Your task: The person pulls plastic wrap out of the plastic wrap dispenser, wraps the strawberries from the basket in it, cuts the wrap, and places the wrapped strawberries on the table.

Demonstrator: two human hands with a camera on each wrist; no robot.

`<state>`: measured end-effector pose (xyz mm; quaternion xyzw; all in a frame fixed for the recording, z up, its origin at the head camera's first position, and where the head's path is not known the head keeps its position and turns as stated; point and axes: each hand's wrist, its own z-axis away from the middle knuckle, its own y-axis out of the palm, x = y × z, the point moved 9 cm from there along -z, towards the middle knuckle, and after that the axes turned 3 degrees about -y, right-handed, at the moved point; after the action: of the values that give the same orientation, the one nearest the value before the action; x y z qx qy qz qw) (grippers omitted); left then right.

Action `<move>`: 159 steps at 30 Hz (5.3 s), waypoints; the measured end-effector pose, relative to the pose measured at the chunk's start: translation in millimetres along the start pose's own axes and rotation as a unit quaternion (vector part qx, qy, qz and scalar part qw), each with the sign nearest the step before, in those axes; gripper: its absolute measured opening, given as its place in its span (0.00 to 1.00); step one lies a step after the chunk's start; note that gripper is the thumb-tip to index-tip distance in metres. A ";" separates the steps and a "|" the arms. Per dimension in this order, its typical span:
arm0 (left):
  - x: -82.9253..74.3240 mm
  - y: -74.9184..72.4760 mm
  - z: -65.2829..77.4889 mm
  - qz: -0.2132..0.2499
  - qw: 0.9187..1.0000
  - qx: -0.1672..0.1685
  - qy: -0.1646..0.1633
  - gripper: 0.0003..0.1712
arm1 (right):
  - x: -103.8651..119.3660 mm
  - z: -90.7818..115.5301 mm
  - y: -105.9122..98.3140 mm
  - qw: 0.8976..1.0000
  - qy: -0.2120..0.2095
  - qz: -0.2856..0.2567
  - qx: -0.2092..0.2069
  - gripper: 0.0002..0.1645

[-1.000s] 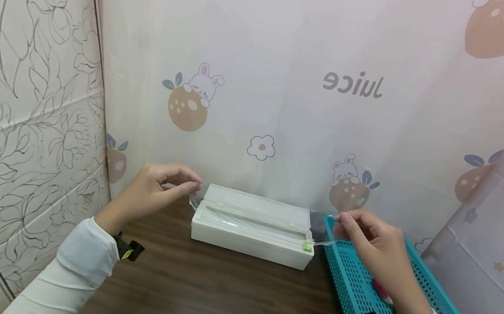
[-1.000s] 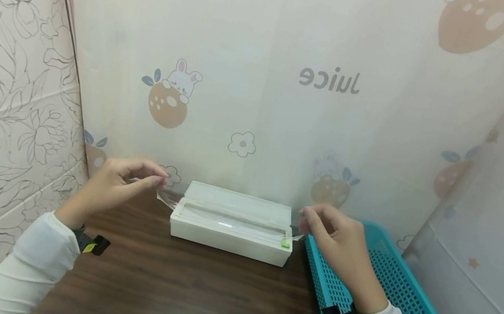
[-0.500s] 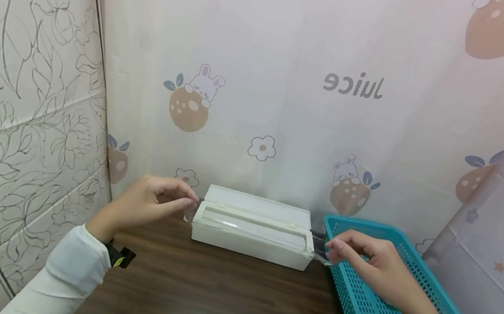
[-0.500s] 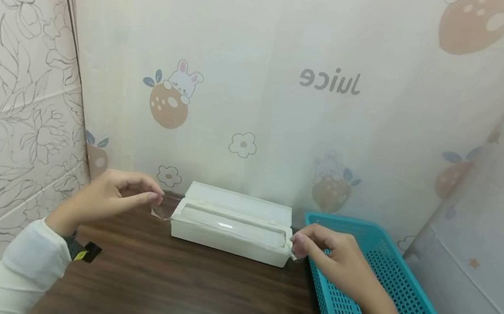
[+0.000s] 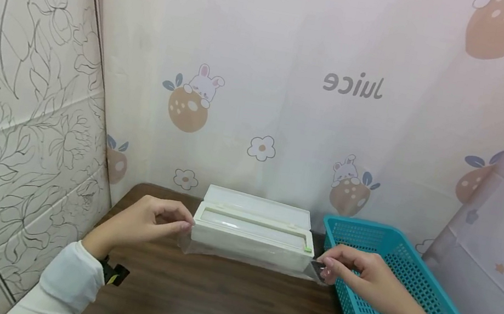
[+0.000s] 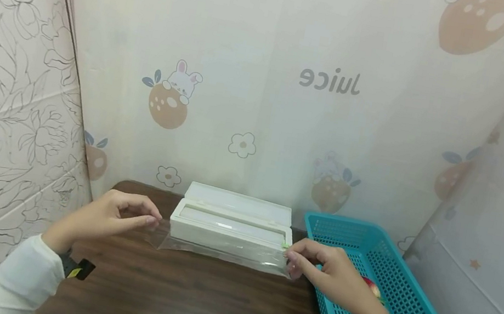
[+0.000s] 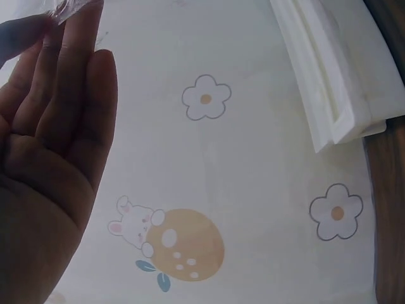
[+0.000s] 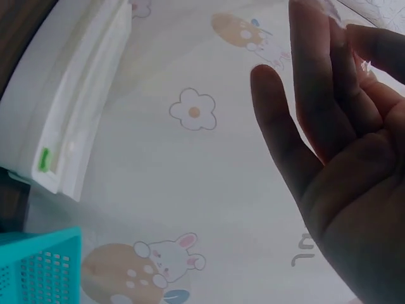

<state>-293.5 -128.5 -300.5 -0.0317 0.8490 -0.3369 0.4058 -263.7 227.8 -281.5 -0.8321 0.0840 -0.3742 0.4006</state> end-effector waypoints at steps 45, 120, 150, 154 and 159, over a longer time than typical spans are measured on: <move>100.4 128.1 61.8 0.104 0.965 0.188 -0.150 0.05 | -82.3 67.3 162.2 0.946 0.113 -0.231 0.199 0.11; 90.1 102.9 52.6 0.017 0.990 0.101 -0.099 0.08 | -97.8 64.2 127.9 0.976 0.173 -0.023 0.128 0.15; 86.7 122.8 43.0 0.037 0.990 0.114 -0.077 0.08 | -81.4 46.8 3.8 0.974 0.171 0.144 0.046 0.12; 89.0 121.6 45.3 0.034 0.989 0.112 -0.085 0.07 | -85.2 42.0 -13.5 0.972 0.163 0.165 0.043 0.09; 92.1 119.8 48.1 0.031 0.989 0.108 -0.093 0.07 | -92.4 35.0 -31.0 0.972 0.153 0.175 0.041 0.08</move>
<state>-294.6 -92.6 -455.0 0.0074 0.7671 -0.4092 0.4940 -309.7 310.2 -324.2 -0.7206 0.2728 -0.4242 0.4758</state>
